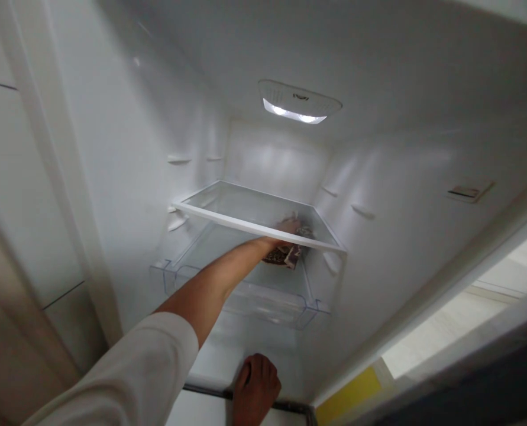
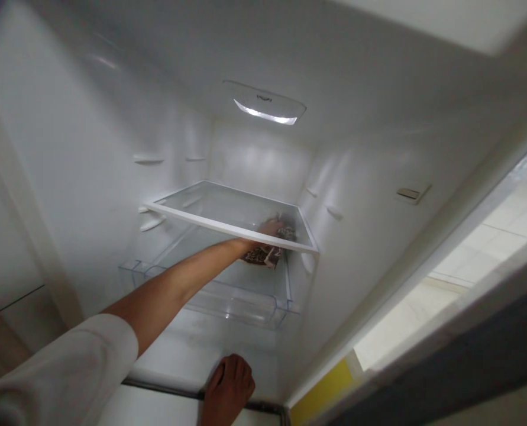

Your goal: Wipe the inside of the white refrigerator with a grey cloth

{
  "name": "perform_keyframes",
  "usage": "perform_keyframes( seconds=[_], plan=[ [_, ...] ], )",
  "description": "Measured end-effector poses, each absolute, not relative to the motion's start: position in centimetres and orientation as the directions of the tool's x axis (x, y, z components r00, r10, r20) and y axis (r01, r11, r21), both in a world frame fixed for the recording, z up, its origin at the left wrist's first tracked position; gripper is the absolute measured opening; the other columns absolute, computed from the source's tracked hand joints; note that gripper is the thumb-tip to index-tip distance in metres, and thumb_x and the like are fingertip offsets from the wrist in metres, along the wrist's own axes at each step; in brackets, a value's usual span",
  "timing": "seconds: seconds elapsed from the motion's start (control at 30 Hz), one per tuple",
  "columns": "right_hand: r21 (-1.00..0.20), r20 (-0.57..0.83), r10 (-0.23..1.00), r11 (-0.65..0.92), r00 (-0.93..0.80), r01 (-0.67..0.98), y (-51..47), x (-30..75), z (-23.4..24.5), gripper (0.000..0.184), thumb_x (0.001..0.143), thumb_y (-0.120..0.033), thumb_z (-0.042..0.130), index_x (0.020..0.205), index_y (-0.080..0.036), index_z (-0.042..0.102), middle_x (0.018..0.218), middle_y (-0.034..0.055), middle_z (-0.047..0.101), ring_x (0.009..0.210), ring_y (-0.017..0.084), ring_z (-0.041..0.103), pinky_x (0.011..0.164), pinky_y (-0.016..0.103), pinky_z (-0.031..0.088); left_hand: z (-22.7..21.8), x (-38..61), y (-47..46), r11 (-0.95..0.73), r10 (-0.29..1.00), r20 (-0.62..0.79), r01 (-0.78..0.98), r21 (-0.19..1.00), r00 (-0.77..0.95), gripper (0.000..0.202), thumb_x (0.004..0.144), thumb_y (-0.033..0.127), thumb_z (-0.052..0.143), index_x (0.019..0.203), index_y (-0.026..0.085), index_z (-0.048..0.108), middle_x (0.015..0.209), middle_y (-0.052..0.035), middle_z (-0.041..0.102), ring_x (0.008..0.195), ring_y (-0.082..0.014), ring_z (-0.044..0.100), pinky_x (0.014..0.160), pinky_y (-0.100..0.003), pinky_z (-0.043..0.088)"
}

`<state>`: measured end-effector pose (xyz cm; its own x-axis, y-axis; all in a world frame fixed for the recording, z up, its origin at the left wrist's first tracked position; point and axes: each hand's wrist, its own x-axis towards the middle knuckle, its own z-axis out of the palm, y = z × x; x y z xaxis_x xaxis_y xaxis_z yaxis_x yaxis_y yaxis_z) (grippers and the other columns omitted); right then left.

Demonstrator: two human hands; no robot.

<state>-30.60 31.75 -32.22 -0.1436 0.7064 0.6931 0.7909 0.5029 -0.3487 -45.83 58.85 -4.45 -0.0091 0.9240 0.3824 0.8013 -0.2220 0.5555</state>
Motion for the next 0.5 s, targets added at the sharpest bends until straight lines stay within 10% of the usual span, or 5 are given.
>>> perform_keyframes(
  seconds=[0.5],
  plan=[
    [-0.300,0.682,0.721,0.426,-0.120,0.854,31.4,-30.8,-30.7,0.016,0.093,-0.013,0.048,0.084,-0.019,0.060,0.088,0.0067,0.064,0.090,0.027,0.054,0.079,0.038,0.031,-2.1,-42.4,51.1,-0.262,0.941,0.332,0.758,0.598,0.063,0.027,0.093,0.038,0.061,0.094,0.014,0.072,0.103,-0.0052,0.074,0.089,-0.0145,0.068,0.086,-0.035,0.058]
  ],
)
